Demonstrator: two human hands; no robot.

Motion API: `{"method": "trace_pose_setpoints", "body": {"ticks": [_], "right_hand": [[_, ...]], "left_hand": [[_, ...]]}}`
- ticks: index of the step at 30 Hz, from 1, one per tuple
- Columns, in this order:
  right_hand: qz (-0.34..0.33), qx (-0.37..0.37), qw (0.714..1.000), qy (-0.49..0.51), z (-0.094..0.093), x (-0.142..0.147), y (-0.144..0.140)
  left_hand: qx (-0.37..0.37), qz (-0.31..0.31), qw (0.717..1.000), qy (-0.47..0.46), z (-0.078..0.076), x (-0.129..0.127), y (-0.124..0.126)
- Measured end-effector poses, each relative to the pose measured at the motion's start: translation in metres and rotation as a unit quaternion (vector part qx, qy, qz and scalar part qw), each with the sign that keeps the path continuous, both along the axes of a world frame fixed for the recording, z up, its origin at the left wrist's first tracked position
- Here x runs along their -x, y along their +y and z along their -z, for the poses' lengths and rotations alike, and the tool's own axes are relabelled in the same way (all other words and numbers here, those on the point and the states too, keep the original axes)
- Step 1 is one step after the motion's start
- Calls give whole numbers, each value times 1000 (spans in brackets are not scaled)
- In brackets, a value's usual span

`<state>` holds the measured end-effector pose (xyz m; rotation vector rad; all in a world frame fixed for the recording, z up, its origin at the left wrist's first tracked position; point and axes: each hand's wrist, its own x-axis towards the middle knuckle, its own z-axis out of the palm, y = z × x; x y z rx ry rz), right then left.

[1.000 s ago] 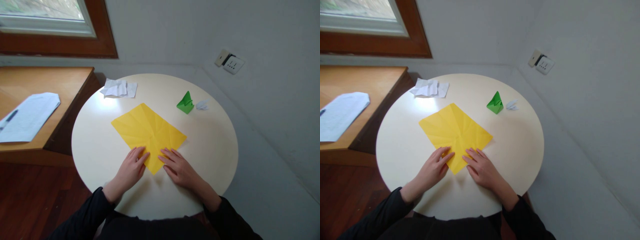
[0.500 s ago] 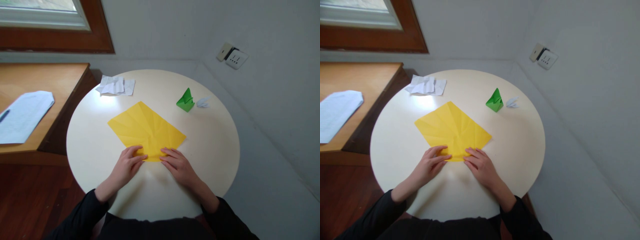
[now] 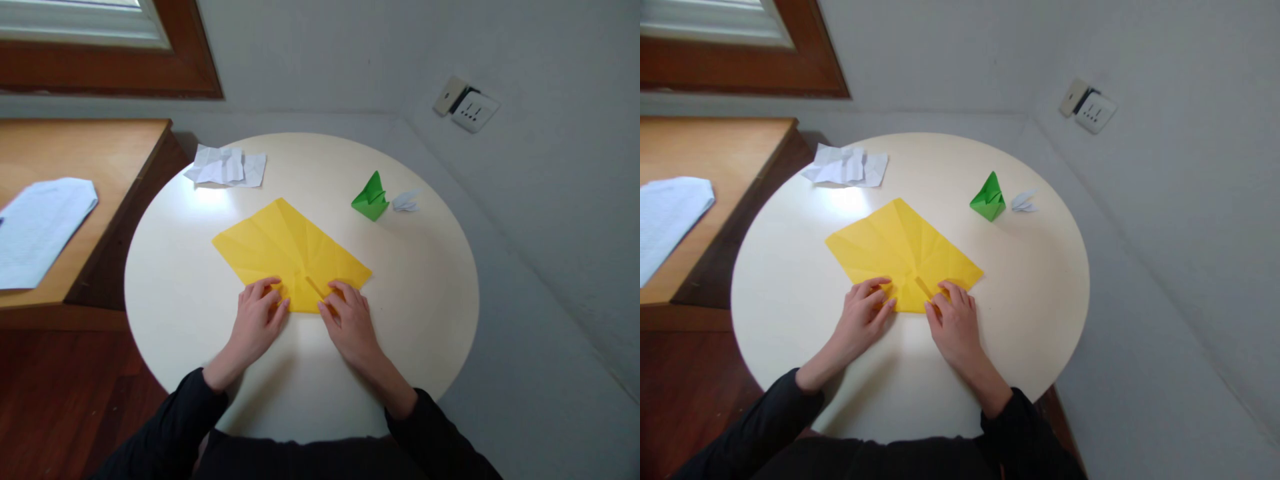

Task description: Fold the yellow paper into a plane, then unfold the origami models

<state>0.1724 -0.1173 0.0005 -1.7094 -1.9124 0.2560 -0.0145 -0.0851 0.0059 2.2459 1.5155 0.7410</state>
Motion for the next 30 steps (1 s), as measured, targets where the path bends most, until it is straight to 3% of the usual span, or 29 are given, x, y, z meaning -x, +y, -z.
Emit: {"method": "trace_pose_setpoints", "body": {"ticks": [30], "right_hand": [[30, -37, 997, -52, 7, 5, 8]], "left_hand": [[-57, -13, 996, 65, 5, -5, 4]]}}
